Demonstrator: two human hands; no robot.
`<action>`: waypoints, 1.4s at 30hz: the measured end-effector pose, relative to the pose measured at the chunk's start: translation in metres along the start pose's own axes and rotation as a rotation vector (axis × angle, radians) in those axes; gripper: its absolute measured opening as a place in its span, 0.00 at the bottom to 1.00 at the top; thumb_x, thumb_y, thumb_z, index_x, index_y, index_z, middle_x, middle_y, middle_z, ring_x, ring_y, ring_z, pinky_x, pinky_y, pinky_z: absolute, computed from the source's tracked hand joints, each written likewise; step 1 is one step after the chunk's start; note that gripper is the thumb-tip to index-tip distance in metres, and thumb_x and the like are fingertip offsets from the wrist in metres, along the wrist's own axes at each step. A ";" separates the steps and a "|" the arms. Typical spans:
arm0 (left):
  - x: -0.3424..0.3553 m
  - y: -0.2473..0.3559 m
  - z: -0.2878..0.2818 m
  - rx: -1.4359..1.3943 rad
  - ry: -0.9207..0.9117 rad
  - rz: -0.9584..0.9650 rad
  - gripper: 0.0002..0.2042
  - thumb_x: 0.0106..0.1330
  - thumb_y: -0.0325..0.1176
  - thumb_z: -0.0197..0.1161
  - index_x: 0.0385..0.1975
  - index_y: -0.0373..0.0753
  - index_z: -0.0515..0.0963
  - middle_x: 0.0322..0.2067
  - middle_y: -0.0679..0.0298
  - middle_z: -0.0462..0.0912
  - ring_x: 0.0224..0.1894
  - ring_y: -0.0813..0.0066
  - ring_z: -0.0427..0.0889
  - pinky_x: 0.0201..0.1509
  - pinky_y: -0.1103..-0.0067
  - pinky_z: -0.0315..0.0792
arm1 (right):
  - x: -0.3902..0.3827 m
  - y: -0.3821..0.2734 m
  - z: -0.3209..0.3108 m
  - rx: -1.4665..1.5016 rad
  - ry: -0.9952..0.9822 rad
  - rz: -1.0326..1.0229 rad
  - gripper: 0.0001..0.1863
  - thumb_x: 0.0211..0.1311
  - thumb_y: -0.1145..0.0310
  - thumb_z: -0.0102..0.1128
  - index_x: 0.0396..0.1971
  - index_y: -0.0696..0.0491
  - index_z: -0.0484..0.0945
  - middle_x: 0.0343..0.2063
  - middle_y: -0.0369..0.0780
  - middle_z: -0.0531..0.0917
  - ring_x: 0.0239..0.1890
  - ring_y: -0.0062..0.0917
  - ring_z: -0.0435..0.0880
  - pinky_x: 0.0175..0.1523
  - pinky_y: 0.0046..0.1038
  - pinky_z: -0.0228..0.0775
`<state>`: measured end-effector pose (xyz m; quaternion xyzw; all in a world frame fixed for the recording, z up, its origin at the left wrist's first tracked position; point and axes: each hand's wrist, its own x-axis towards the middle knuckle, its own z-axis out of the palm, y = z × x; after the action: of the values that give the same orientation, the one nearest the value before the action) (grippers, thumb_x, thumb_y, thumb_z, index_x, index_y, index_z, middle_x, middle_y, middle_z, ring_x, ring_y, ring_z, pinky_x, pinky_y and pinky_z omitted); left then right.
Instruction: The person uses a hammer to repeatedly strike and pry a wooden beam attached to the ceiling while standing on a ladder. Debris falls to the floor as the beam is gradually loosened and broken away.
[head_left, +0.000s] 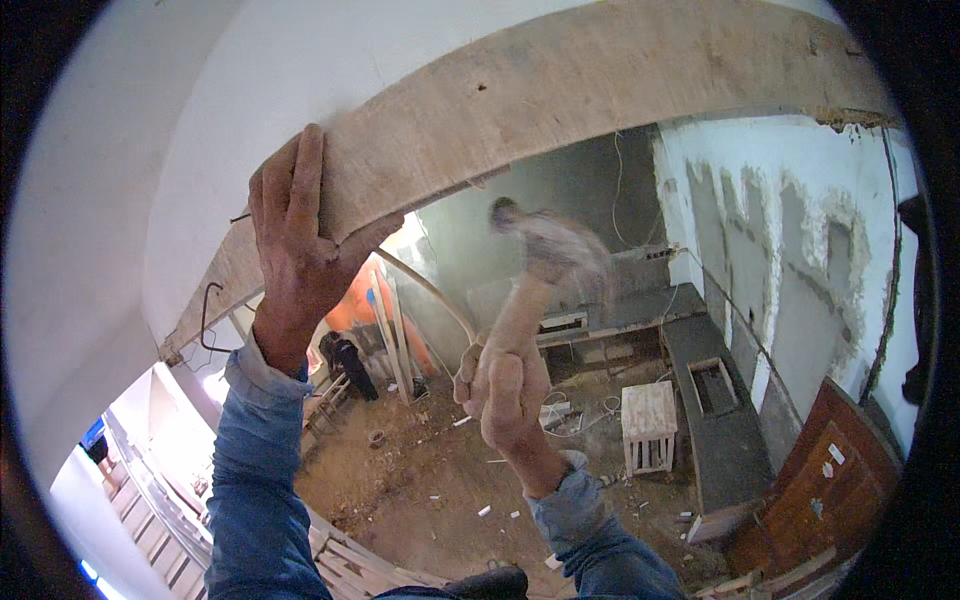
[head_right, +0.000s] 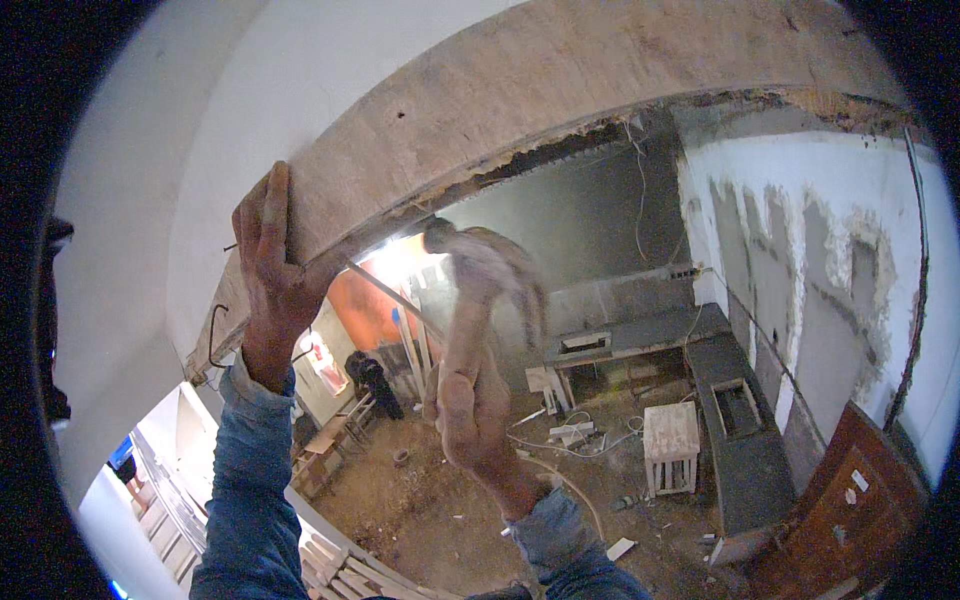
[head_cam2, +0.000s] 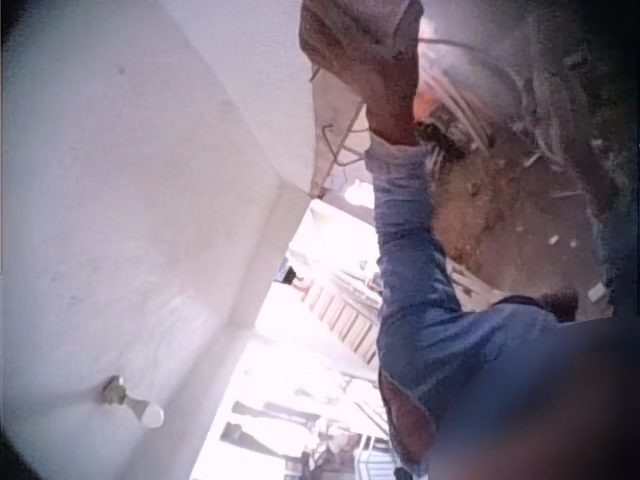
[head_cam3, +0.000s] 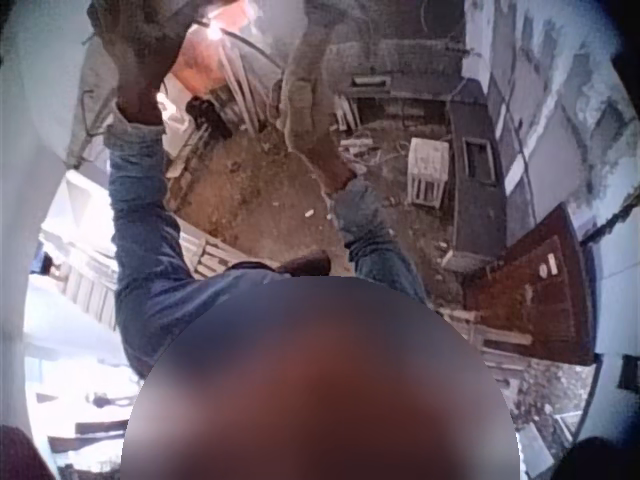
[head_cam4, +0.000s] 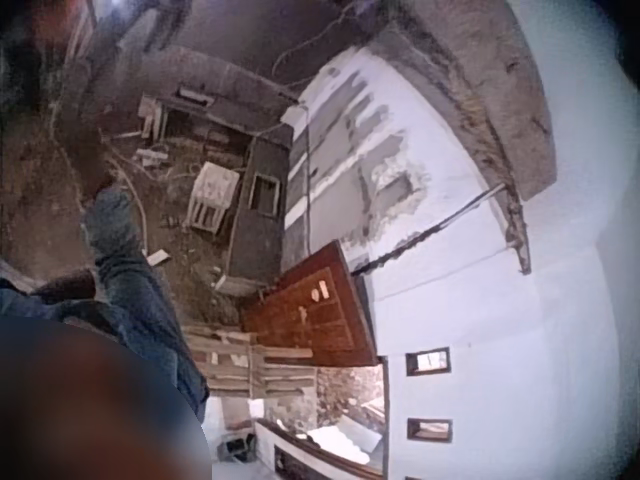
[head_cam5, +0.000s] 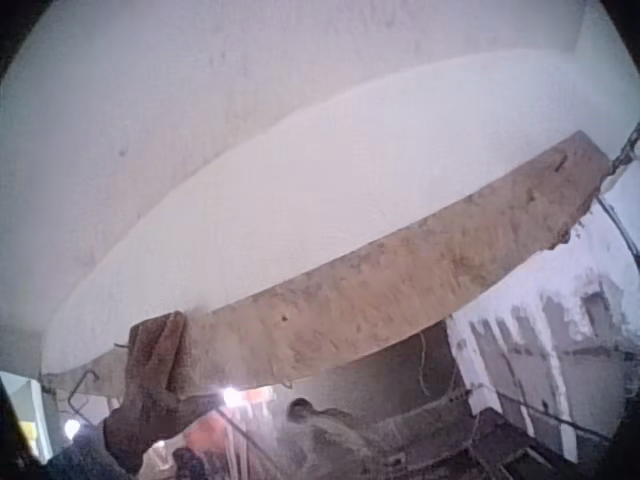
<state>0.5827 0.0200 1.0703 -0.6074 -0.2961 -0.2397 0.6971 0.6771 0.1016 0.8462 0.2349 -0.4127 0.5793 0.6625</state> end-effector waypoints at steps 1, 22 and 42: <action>-0.001 0.001 0.001 -0.010 0.003 -0.007 0.50 0.44 0.50 0.80 0.66 0.33 0.63 0.59 0.48 0.71 0.58 0.50 0.71 0.62 0.58 0.66 | 0.002 0.000 0.004 0.033 0.025 -0.070 0.28 0.69 0.41 0.50 0.47 0.53 0.66 0.27 0.39 0.75 0.22 0.23 0.74 0.24 0.25 0.68; -0.003 -0.001 0.001 -0.024 -0.009 -0.034 0.53 0.38 0.49 0.81 0.67 0.34 0.63 0.59 0.49 0.70 0.59 0.49 0.70 0.62 0.57 0.65 | 0.013 0.024 0.019 0.305 0.006 -0.041 0.25 0.68 0.41 0.52 0.39 0.50 0.68 0.22 0.36 0.73 0.19 0.24 0.72 0.23 0.30 0.67; -0.006 -0.002 -0.003 -0.036 -0.040 -0.060 0.52 0.41 0.47 0.81 0.68 0.33 0.62 0.60 0.46 0.69 0.59 0.48 0.69 0.63 0.57 0.64 | 0.018 0.034 0.030 0.249 -0.003 0.100 0.24 0.73 0.45 0.44 0.29 0.52 0.68 0.17 0.35 0.71 0.14 0.19 0.67 0.18 0.24 0.61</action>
<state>0.5775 0.0162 1.0673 -0.6152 -0.3237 -0.2534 0.6726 0.6362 0.0959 0.8715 0.2955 -0.3497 0.6579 0.5979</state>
